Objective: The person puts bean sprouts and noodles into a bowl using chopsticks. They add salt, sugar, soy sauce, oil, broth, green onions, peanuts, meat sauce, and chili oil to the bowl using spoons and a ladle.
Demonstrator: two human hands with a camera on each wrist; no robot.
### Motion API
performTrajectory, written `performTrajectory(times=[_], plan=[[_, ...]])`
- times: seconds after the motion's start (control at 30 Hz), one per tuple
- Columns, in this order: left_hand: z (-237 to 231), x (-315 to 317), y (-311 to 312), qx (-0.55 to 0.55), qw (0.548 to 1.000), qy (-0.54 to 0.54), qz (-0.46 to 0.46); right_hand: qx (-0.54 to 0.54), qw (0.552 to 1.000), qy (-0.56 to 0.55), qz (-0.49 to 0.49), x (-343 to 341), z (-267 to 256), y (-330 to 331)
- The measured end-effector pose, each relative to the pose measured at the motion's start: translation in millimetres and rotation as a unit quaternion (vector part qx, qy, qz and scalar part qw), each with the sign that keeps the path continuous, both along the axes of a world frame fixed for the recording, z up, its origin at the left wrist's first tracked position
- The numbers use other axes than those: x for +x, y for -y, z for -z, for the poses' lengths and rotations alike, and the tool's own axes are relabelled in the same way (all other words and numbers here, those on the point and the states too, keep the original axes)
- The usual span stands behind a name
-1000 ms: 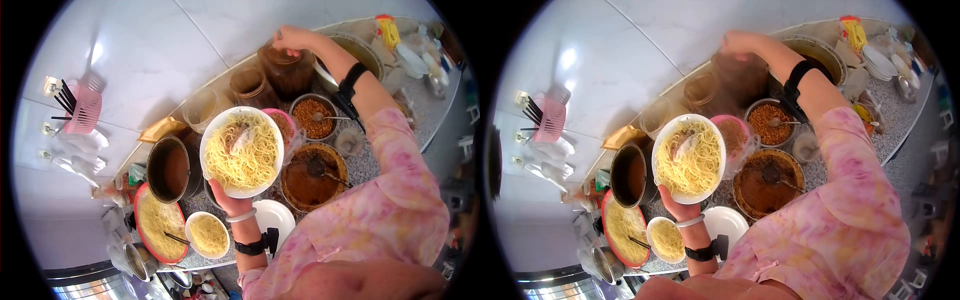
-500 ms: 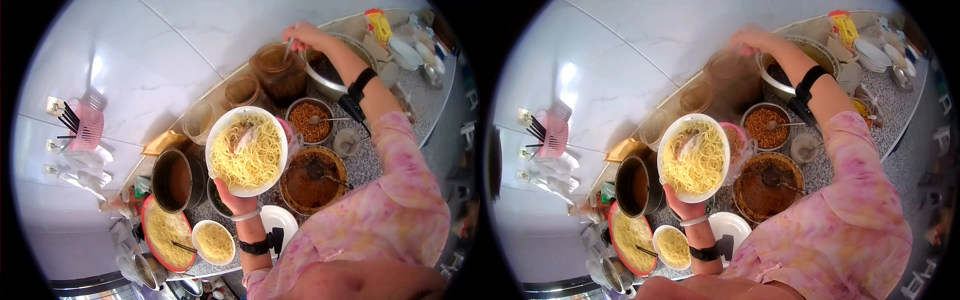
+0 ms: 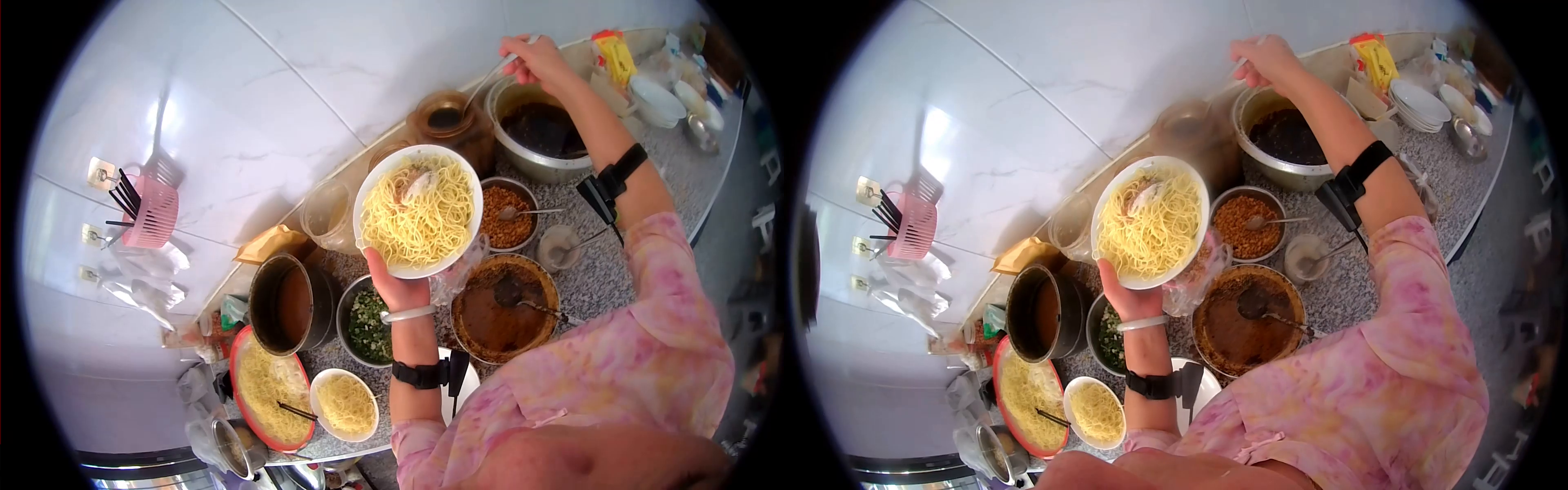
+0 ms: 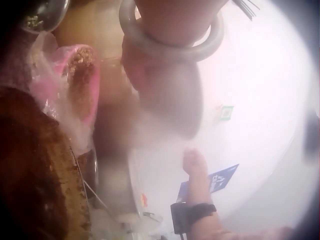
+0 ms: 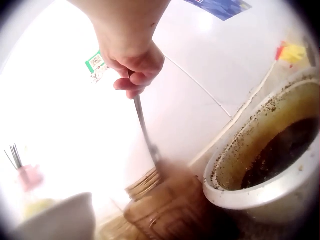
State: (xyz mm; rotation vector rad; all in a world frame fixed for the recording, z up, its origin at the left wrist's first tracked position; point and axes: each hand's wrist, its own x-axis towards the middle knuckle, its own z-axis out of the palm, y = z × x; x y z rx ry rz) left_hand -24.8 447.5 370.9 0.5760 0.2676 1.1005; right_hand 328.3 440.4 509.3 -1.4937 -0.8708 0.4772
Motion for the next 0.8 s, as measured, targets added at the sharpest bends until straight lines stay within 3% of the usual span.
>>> performTrajectory(times=[0.4, 0.8], plan=[[0.6, 28.5, -4.2, -0.038, 0.999, -0.028, -0.026, 0.055, 0.998, 0.017, 0.013, -7.7, -14.2, 19.7], [6.4, 6.7, 1.4, -0.058, 0.997, -0.01, -0.04, 0.114, 0.985, 0.076, -0.108, -80.4, -45.8, 69.2]])
